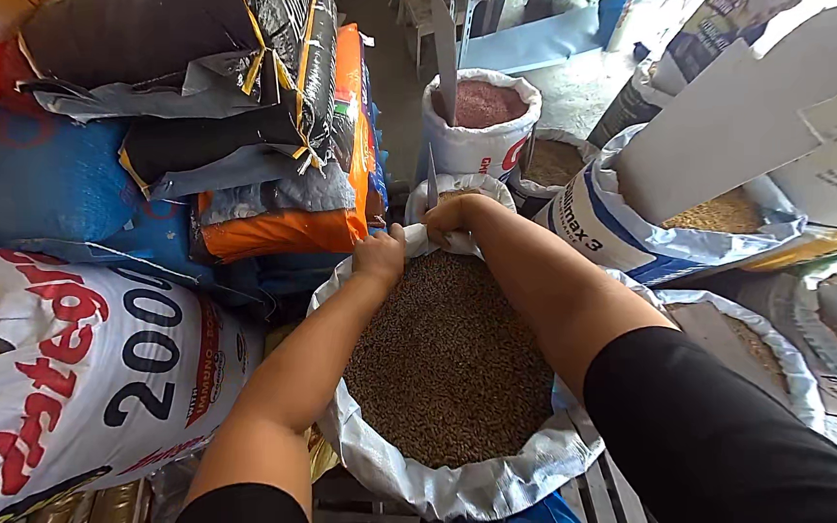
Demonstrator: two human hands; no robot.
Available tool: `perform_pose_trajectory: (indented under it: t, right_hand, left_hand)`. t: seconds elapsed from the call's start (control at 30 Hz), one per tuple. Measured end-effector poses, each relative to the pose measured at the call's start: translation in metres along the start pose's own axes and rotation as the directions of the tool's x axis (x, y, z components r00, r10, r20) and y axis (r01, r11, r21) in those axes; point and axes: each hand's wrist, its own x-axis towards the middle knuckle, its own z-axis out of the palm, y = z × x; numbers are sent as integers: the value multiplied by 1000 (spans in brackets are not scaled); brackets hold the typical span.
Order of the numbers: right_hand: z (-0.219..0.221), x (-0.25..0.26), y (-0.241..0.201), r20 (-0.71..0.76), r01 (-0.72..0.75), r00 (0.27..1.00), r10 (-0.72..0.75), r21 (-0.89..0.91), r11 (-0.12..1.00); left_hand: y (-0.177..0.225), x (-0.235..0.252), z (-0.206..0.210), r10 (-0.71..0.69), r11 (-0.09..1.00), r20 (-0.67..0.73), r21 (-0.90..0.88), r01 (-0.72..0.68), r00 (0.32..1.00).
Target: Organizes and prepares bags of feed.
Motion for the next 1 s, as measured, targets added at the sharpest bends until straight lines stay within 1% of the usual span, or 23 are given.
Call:
perform_pose_trajectory:
  t: [0.07, 0.13, 0.17, 0.2, 0.23, 0.27, 0.3, 0.37, 0.43, 0.47, 0.5, 0.53, 0.57, 0.6, 0.63, 0.67, 0.7, 0.73, 0.83, 0.9, 0.93, 0.97, 1.0]
  right_hand:
    - [2, -7, -12, -53, -20, 998, 14, -109, 994]
    - [18, -21, -37, -146, -92, 987, 69, -159, 983]
    - [33, -23, -49, -250, -121, 966, 71, -188, 975]
    - [51, -20, -57, -365, -127, 930, 38, -224, 966]
    - [67, -15, -65, -458, -106, 889, -17, -243, 964]
    - [79, -8, -72, -512, -82, 857, -62, -254, 964]
    - [86, -1, -77, -532, -83, 842, -83, -281, 956]
    - [82, 11, -78, -531, -104, 843, -91, -326, 939]
    - [70, 15, -75, -473, -86, 878, -76, -311, 946]
    - [64, 17, -70, -443, -53, 893, -79, -277, 959]
    - [60, 22, -64, -421, -6, 902, -100, -243, 970]
    - [57, 29, -58, -405, 36, 906, -126, -222, 974]
    - [56, 35, -53, -385, 67, 911, -147, -213, 975]
    - [54, 40, -50, -367, 88, 916, -163, -212, 973]
    - [54, 44, -47, -358, 107, 916, -178, -210, 972]
    - [55, 47, -44, -357, 122, 915, -190, -206, 971]
    - [54, 48, -43, -354, 136, 913, -201, -199, 971]
    - [54, 48, -43, -347, 145, 916, -203, -186, 972]
    - [56, 65, -32, -367, 148, 908, -203, -172, 974]
    - [55, 65, -31, -367, 130, 910, -190, -184, 974]
    - [55, 67, -29, -371, 135, 907, -199, -194, 972]
    - [55, 70, -25, -375, 143, 903, -209, -196, 970]
    - [55, 74, -21, -382, 160, 896, -226, -198, 967]
  left_hand:
    - [-21, 21, -3, 90, 986, 82, -150, -77, 993]
    - [-42, 42, -7, 249, 943, 211, -274, -188, 945]
    - [-50, 49, -8, 310, 923, 264, -313, -223, 913]
    - [-55, 55, -6, 341, 913, 315, -336, -232, 886]
    - [-60, 59, -3, 353, 906, 345, -360, -224, 870]
    - [-63, 60, 1, 362, 890, 345, -405, -211, 866]
    - [-67, 63, 8, 372, 862, 337, -472, -187, 865]
    - [-76, 68, 20, 360, 774, 334, -629, -79, 871]
    - [-83, 67, 25, 302, 681, 309, -732, 23, 902]
    - [-87, 59, 20, 289, 644, 285, -764, 35, 914]
    - [-94, 49, 9, 271, 657, 276, -753, 32, 922]
    - [-102, 36, -4, 220, 748, 266, -664, 13, 939]
    - [-109, 15, -16, 133, 856, 274, -516, 29, 952]
    - [-113, -11, -26, 35, 924, 306, -373, 86, 951]
    - [-113, -41, -30, -63, 952, 350, -260, 161, 935]
    - [-109, -71, -28, -137, 956, 391, -190, 225, 910]
    - [-105, -97, -21, -187, 946, 417, -169, 278, 889]
    - [-99, -119, -11, -225, 924, 429, -191, 331, 875]
    - [-87, -144, 14, -290, 813, 490, -328, 482, 822]
    - [-90, -148, 29, -302, 689, 476, -490, 534, 826]
    - [-96, -151, 39, -280, 601, 456, -603, 525, 845]
    - [-107, -156, 53, -225, 468, 420, -745, 476, 879]
    - [-119, -165, 70, -151, 269, 359, -882, 387, 921]
